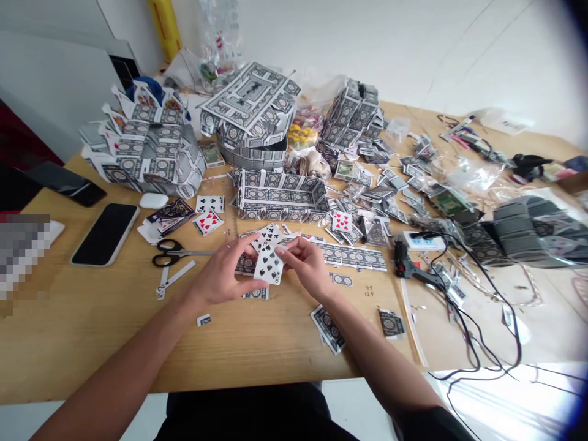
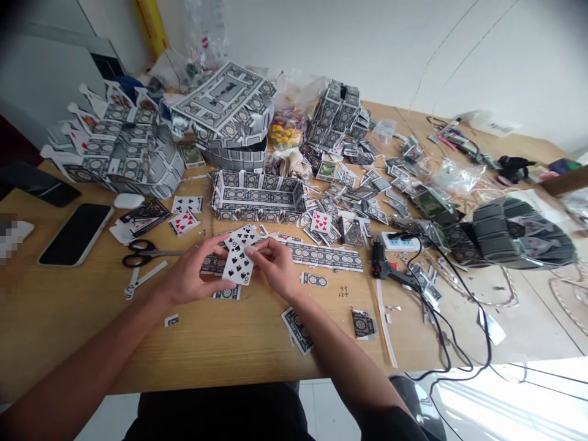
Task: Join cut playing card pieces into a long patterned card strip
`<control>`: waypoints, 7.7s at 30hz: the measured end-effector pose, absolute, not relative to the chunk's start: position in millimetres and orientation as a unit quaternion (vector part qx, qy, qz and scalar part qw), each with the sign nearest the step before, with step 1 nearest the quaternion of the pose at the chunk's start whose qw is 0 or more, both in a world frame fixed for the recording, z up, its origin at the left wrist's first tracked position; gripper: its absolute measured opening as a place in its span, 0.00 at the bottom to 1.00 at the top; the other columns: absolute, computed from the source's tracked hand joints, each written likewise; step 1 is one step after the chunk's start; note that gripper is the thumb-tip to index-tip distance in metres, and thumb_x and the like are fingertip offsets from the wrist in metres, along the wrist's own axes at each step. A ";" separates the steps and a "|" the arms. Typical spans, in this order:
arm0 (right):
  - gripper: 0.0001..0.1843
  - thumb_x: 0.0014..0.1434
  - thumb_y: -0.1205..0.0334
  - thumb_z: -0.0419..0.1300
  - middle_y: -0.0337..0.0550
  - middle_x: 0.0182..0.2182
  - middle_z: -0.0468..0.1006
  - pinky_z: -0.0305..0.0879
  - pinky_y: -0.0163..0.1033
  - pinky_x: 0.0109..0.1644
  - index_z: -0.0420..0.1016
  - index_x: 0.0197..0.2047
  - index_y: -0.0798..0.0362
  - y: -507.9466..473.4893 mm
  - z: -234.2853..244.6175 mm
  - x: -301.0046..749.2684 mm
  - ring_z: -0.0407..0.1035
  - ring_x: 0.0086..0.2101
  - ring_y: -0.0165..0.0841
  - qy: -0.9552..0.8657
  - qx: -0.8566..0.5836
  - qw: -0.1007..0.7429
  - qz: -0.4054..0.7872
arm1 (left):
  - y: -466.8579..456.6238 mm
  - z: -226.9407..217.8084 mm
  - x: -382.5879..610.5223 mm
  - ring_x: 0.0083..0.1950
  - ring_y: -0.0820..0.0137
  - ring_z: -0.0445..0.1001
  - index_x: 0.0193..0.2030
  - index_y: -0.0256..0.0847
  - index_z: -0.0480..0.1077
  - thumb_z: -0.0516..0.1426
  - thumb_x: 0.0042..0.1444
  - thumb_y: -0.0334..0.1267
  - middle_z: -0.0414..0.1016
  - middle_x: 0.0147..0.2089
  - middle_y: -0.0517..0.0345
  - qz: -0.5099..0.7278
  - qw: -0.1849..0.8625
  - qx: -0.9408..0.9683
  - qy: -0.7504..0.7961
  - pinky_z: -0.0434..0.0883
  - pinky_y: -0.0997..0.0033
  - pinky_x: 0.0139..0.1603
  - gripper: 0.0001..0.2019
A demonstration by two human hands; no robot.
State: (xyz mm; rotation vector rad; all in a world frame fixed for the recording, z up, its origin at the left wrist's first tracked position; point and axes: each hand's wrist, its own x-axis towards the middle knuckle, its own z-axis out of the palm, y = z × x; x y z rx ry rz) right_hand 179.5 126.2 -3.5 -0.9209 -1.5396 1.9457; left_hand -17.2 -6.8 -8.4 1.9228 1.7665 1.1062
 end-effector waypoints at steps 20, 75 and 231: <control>0.25 0.59 0.36 0.71 0.40 0.28 0.82 0.78 0.38 0.30 0.75 0.34 0.50 124.4 -5.6 180.6 0.77 0.28 0.33 -0.587 -0.332 0.251 0.694 | -6.4 -10.7 -18.2 0.52 0.55 0.80 0.74 0.46 0.60 0.70 0.59 0.56 0.81 0.46 0.53 0.366 0.129 0.691 0.609 0.75 0.53 0.60 0.43; 0.12 0.54 0.53 0.78 0.40 0.37 0.86 0.76 0.44 0.49 0.83 0.36 0.48 133.8 -3.9 187.0 0.79 0.39 0.36 -0.627 -0.336 0.254 0.655 | -7.0 -5.4 -19.6 0.55 0.60 0.78 0.65 0.46 0.71 0.65 0.66 0.45 0.72 0.59 0.48 0.384 0.147 0.667 0.621 0.81 0.59 0.53 0.23; 0.27 0.58 0.56 0.78 0.50 0.51 0.82 0.75 0.50 0.56 0.78 0.58 0.51 111.5 -11.6 186.8 0.76 0.51 0.44 -0.903 -0.040 0.113 0.412 | -2.5 -19.2 -31.1 0.46 0.62 0.85 0.64 0.46 0.68 0.69 0.59 0.45 0.82 0.55 0.53 0.467 0.076 0.517 0.713 0.82 0.65 0.46 0.28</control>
